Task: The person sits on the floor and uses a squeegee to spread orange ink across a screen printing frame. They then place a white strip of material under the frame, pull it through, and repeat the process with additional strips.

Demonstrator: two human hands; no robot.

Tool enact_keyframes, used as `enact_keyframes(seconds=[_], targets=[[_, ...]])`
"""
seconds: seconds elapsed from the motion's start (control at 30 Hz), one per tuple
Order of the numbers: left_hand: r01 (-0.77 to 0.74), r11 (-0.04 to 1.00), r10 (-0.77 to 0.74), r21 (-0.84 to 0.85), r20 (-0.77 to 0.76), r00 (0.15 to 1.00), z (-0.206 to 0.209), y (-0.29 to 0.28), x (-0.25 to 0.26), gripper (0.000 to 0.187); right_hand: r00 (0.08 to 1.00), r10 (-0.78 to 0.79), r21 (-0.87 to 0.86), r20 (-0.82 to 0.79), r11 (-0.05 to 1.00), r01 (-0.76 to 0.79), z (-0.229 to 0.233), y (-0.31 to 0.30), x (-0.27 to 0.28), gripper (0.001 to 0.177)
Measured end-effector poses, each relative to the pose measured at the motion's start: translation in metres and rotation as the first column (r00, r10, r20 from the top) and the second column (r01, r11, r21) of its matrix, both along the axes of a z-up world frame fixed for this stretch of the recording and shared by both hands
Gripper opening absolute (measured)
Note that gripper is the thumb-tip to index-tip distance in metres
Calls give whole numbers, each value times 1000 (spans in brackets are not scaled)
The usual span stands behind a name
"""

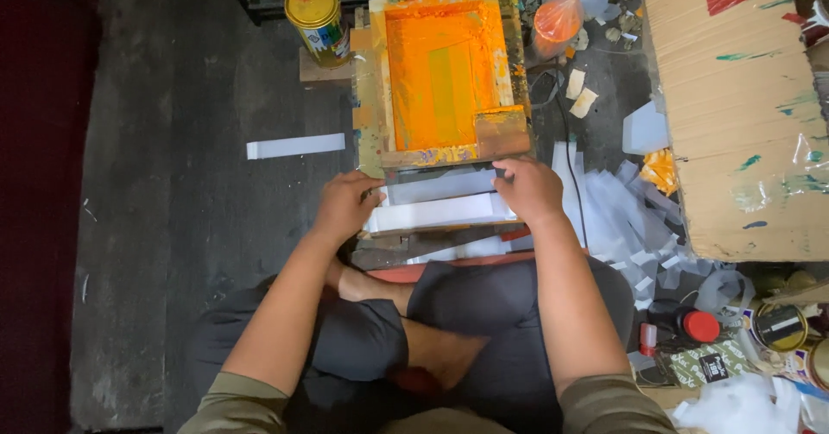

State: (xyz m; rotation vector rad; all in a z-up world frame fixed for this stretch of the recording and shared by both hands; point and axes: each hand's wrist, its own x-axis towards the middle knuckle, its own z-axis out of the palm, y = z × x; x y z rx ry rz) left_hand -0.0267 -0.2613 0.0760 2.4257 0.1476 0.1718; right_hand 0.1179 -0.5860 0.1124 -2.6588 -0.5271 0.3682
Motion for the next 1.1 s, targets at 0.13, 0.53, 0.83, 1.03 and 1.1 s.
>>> enact_keyframes(seconds=[0.13, 0.53, 0.83, 1.03, 1.1], targets=[[18, 999, -18, -41, -22, 1000, -8, 5, 0, 25, 999, -26, 22, -40, 999, 27, 2, 4, 1, 32], [-52, 999, 52, -6, -48, 998, 10, -5, 3, 16, 999, 16, -1, -35, 1000, -16, 17, 12, -2, 29], [-136, 918, 147, -371, 0, 989, 5, -25, 4, 19, 998, 22, 25, -54, 999, -21, 20, 9, -4, 37], [-118, 885, 218, -450, 178, 960, 32, -39, -3, 16, 999, 25, 103, 31, 994, -28, 20, 1, -4, 20], [-170, 865, 267, -473, 145, 953, 50, -41, -8, 10, 998, 36, 355, 57, 933, -54, 26, -6, -8, 9]])
